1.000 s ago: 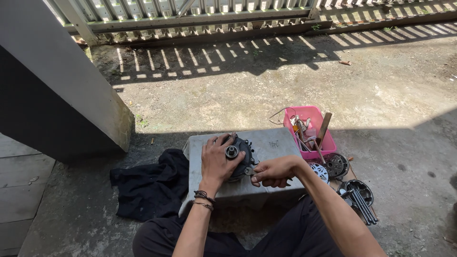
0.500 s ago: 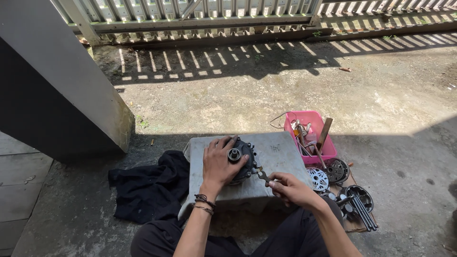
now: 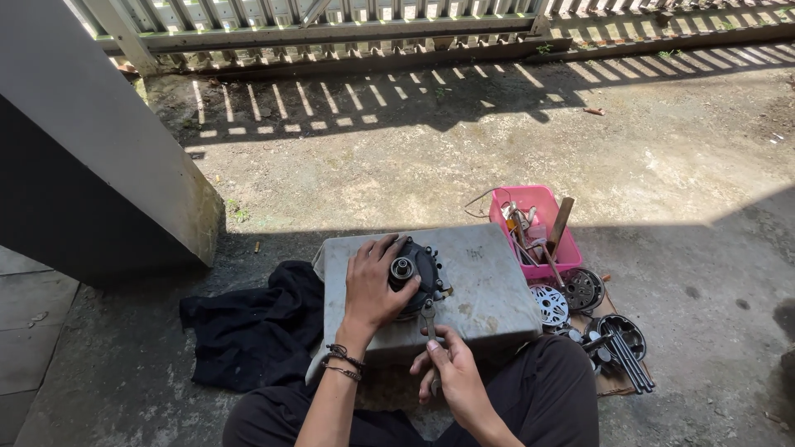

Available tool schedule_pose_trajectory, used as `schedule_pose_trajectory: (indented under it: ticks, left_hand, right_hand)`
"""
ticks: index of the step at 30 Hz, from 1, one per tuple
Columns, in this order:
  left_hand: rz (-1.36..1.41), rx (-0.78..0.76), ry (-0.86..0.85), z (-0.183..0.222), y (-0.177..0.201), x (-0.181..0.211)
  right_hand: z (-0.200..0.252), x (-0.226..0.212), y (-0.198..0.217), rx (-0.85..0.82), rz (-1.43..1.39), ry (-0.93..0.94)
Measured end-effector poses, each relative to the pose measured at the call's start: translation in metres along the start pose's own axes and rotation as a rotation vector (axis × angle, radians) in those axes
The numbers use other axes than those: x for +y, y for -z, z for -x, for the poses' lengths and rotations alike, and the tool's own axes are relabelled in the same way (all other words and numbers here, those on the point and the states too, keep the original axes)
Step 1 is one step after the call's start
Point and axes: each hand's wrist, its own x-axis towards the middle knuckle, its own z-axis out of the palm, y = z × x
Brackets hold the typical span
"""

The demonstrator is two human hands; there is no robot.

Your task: Repairing a mechanical component by loosening or tightening bolts with a wrench

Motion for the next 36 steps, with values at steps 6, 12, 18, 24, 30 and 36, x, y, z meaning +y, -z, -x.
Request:
schedule_pose_trajectory:
  ticks: [6,12,18,24,30,36]
  left_hand:
    - [0.004,0.026,-0.020,0.000,0.002,0.002]
    - [0.006,0.005,0.002,0.000,0.006,0.005]
    - [0.037,0.011,-0.011,-0.001,0.007,0.005]
    - [0.026,-0.014,0.002,0.000,0.006,0.002]
    - [0.034,-0.046,0.006,-0.001,0.005,0.000]
    - [0.019,-0.021,-0.003,-0.002,0.006,0.003]
  right_hand:
    - [-0.001,0.015,-0.024,0.121,-0.065,0.093]
    - [-0.002,0.016,-0.044,0.164,-0.088,0.062]
    - [-0.002,0.012,-0.069,0.181,-0.314,0.026]
    - [-0.011,0.011,-0.084,0.218,-0.377,0.064]
    - [-0.016,0.011,-0.080,0.195,-0.354,0.023]
    - [-0.032,0.022,-0.061,0.040,-0.357,0.044]
